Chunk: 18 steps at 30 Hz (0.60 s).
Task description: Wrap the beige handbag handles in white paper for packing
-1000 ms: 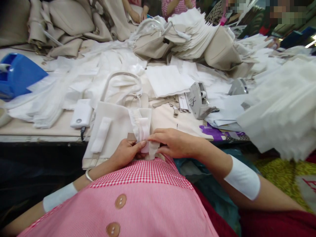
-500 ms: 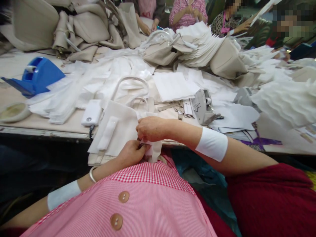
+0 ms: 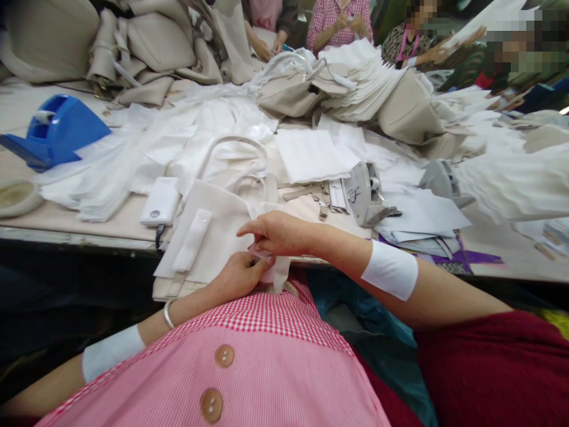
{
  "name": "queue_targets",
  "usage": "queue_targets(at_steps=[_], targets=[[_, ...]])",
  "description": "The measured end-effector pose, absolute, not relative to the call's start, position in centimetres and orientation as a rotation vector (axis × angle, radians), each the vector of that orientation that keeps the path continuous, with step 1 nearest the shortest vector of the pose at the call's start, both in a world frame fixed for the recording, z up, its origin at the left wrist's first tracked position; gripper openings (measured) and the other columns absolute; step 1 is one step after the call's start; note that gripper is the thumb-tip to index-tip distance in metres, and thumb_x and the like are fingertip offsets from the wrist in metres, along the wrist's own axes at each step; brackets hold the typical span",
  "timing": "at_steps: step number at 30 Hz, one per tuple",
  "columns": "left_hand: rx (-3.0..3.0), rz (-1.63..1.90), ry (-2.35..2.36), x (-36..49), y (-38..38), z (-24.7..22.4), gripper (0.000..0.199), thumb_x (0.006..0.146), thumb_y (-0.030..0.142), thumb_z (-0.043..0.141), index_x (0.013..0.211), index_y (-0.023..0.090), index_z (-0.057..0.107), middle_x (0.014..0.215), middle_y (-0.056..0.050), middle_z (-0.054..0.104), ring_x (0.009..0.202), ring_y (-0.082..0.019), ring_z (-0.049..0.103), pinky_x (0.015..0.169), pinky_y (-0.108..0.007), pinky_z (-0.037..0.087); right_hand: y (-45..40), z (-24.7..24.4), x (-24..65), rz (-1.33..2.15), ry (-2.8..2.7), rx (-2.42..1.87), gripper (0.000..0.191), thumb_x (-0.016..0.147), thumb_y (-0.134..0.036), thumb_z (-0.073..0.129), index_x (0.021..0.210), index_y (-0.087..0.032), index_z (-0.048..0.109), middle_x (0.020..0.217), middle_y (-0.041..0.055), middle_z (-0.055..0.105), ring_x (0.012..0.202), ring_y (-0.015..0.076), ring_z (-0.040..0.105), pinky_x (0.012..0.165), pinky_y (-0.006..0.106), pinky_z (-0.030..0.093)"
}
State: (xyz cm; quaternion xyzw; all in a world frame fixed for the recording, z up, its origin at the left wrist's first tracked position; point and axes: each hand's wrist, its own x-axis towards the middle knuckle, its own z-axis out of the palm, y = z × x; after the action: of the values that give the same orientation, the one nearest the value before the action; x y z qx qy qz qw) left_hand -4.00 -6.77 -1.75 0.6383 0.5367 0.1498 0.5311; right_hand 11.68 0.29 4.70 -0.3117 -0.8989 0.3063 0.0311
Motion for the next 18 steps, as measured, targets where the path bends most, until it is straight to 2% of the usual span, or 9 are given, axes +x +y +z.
queue_targets(at_steps=[2,5,11,18], targets=[[1.505,0.352,1.302,-4.0,-6.8,-1.8,0.051,0.086,0.057,0.049,0.055,0.017,0.057,0.048,0.001,0.052,0.048,-0.013,0.048,0.048,-0.027,0.028,0.8,5.4,11.4,0.975,-2.844,-0.996,0.039,0.079,-0.008,0.059,0.115,-0.018,0.069,0.092,0.0045,0.073,0.077,0.0123,0.063,0.073,0.021,0.045],[1.507,0.334,1.326,-4.0,-6.8,-1.7,0.052,0.085,0.057,0.049,0.052,0.018,0.055,0.046,0.0,0.05,0.047,-0.013,0.047,0.047,-0.028,0.028,1.7,6.2,10.8,1.035,-2.962,-0.997,0.029,0.078,-0.01,0.06,0.102,-0.019,0.075,0.094,0.0037,0.075,0.08,0.0136,0.063,0.073,0.022,0.044],[1.529,0.316,1.332,-4.0,-6.7,-1.8,0.051,0.086,0.056,0.048,0.051,0.018,0.053,0.047,0.0,0.052,0.046,-0.013,0.046,0.047,-0.028,0.028,3.3,6.4,9.3,0.961,-3.265,-0.891,0.02,0.077,-0.012,0.061,0.084,-0.018,0.078,0.081,0.0046,0.073,0.069,0.013,0.057,0.065,0.024,0.04],[1.443,0.325,1.292,-4.4,-6.4,-2.1,0.053,0.085,0.059,0.05,0.051,0.019,0.056,0.052,-0.005,0.061,0.054,-0.017,0.056,0.051,-0.028,0.035,2.8,6.3,8.7,0.785,-3.29,-0.794,0.018,0.078,-0.013,0.06,0.086,-0.018,0.076,0.073,0.0021,0.07,0.06,0.0106,0.049,0.059,0.024,0.034]])
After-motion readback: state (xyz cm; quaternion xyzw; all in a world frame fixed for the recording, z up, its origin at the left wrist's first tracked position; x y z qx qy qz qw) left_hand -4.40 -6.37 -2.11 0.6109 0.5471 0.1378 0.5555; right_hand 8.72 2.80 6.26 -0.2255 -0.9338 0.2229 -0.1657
